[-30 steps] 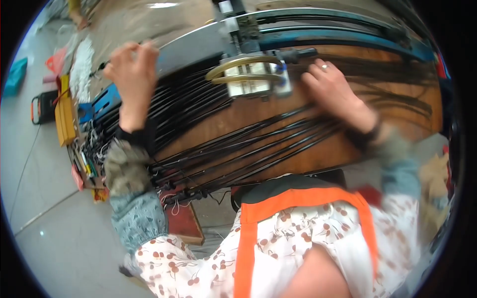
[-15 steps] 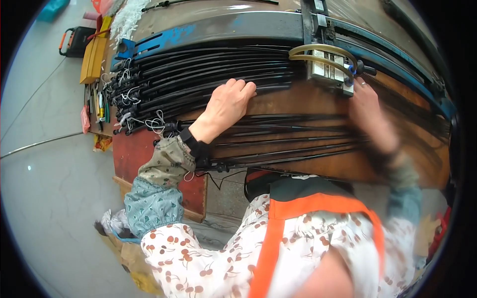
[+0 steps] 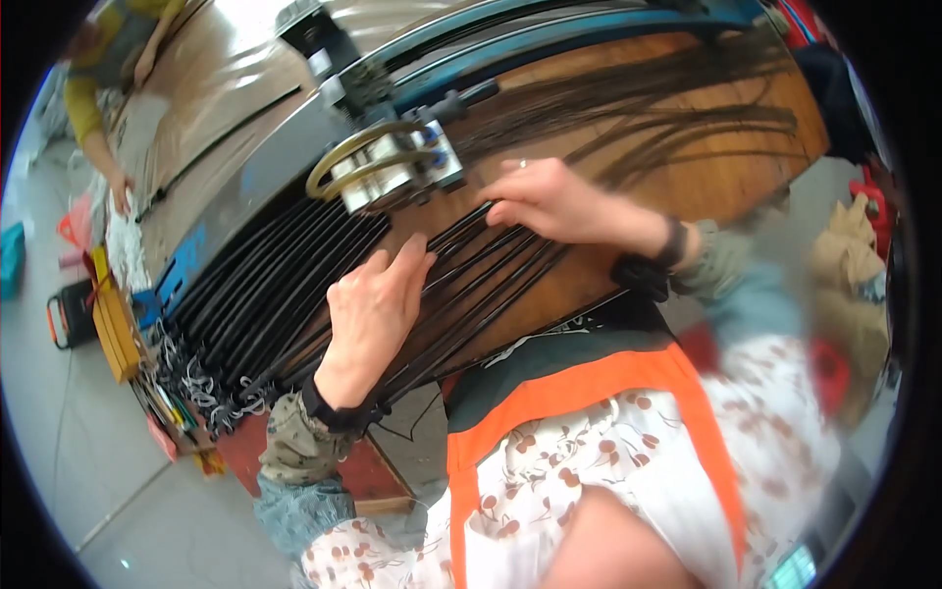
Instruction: Fabricating components from black metal rods using a manual jig at a workshop workbench.
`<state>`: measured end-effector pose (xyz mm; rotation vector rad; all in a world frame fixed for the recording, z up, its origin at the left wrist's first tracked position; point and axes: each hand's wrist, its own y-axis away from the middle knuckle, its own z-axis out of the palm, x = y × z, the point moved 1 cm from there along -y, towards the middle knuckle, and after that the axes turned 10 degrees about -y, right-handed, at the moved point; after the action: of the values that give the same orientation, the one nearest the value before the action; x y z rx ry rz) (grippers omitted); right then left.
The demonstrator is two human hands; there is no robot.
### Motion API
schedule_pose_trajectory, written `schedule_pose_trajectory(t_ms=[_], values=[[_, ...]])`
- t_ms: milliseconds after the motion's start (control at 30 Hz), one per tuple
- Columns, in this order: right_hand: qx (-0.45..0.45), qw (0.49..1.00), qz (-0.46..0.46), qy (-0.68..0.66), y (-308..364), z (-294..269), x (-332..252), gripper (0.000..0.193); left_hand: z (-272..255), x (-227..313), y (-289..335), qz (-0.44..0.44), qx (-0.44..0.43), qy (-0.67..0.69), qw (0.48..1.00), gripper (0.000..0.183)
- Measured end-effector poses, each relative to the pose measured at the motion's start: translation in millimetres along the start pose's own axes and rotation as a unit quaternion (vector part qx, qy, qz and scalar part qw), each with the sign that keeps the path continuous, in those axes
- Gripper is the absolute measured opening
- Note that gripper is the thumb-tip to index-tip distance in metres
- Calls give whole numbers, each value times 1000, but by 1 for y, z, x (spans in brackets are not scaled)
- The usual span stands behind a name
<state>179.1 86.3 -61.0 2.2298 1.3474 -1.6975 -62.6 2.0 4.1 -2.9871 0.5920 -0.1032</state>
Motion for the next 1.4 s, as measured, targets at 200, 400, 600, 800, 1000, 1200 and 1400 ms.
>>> schedule_pose_trajectory(t_ms=[200,400,600,800,1000,1200,1400], values=[[-18,980,-146,134,11,-23,-9,36,-24,28,-29,46,-76,-57,994,12],[142,917,-299,221,-2,-86,-3,44,-73,29,-61,107,23,-113,987,20],[222,915,-139,306,14,-175,9,53,-103,34,-160,175,10,-155,972,48],[311,897,-1,314,37,-225,59,44,-72,31,-195,207,68,-181,959,53],[330,871,53,359,39,-237,95,51,-71,15,-207,168,48,-154,973,26],[308,915,-175,195,3,-172,25,65,-97,-16,-183,119,124,-124,977,28],[276,960,-2,56,15,-151,27,30,-103,-34,-145,113,66,-184,974,39]])
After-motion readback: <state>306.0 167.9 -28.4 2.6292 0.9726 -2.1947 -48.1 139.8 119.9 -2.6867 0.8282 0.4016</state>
